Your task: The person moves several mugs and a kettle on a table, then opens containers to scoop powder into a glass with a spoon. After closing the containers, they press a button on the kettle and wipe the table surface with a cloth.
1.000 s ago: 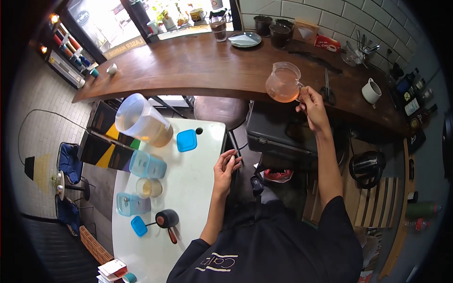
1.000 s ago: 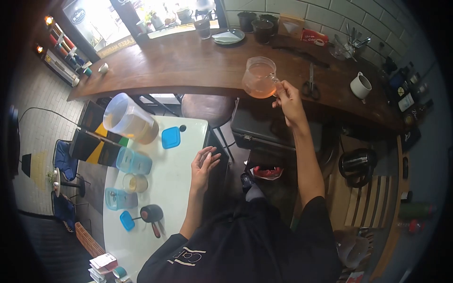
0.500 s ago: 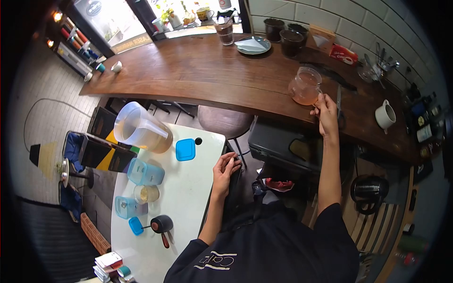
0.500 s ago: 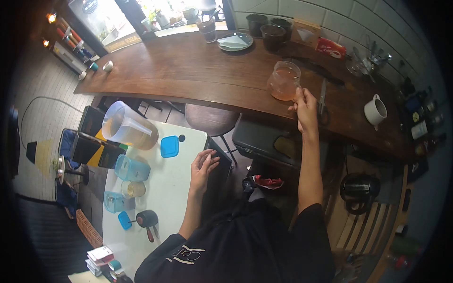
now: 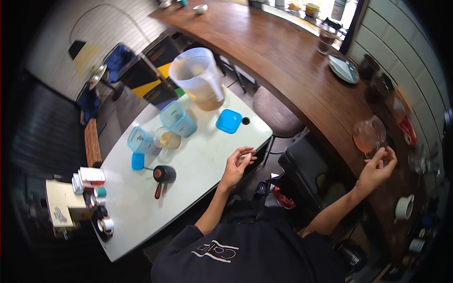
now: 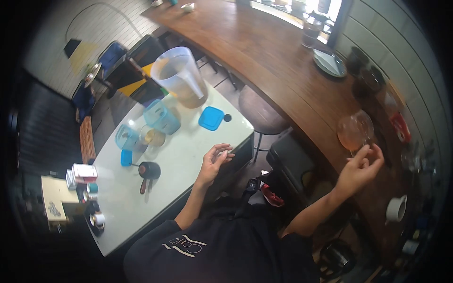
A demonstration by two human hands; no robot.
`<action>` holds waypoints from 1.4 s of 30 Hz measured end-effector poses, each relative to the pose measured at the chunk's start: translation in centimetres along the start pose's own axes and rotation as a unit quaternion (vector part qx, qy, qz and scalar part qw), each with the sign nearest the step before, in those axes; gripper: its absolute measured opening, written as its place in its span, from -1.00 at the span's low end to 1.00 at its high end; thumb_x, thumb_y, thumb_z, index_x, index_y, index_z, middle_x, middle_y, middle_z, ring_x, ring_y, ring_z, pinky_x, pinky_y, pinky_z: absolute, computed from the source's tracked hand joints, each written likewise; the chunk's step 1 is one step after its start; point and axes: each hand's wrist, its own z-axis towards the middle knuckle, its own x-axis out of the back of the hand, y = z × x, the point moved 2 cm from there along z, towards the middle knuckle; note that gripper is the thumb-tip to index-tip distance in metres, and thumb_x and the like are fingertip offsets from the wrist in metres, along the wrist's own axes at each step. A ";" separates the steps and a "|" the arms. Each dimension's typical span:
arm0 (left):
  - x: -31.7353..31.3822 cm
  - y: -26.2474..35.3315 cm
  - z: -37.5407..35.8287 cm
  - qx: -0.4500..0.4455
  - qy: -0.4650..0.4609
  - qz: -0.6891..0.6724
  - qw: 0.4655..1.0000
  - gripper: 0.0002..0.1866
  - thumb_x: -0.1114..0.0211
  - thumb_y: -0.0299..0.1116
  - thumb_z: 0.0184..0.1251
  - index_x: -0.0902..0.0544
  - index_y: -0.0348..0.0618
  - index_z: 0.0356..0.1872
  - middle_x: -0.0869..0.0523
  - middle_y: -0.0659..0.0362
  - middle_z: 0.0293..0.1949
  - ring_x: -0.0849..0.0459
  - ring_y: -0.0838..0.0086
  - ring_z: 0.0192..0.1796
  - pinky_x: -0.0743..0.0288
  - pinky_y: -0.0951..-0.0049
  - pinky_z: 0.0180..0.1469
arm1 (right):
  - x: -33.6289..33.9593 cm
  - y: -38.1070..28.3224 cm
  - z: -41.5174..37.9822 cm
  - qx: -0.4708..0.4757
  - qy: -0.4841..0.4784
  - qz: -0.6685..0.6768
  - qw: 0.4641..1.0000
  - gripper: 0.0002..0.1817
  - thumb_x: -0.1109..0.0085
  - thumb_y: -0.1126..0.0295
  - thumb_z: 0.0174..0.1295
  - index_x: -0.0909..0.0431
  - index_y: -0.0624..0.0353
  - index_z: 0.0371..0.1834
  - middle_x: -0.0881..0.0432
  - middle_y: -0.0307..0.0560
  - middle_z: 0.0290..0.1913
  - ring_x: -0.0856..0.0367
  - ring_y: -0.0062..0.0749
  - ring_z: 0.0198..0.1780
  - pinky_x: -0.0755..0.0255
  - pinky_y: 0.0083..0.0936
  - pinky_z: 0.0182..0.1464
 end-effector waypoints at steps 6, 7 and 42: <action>4.7 2.2 -4.2 -0.094 0.142 0.059 0.984 -0.68 -0.14 -0.38 0.49 -0.49 -0.27 0.17 -0.62 0.04 0.06 -0.62 0.36 0.07 -0.48 0.34 0.16 | -15.3 -8.1 -9.4 0.042 -0.451 0.212 0.866 -0.78 -0.17 0.40 0.33 -0.56 0.31 -0.06 -0.65 -0.02 -0.17 -0.64 -0.36 -0.12 -0.51 -0.36 0.00; 5.5 2.4 -4.9 -0.108 0.169 0.054 0.978 -0.69 -0.15 -0.40 0.48 -0.50 -0.28 0.15 -0.62 0.06 0.06 -0.60 0.40 0.09 -0.46 0.36 0.17 | -18.5 -8.6 -11.2 0.041 -0.491 0.260 0.831 -0.73 -0.21 0.38 0.31 -0.56 0.30 -0.01 -0.66 0.04 -0.15 -0.64 -0.33 -0.09 -0.51 -0.37 0.00; 14.8 5.4 -5.6 -0.122 0.195 0.081 0.970 -0.70 -0.14 -0.43 0.46 -0.50 -0.29 0.13 -0.62 0.05 -0.02 -0.61 0.43 -0.05 -0.50 0.38 0.07 | -26.1 -19.0 -10.0 -0.125 -0.400 0.449 0.789 -0.53 -0.37 0.19 0.26 -0.42 0.04 -0.77 -0.33 -0.43 -0.75 -0.10 -0.79 -0.74 0.12 -0.63 -0.69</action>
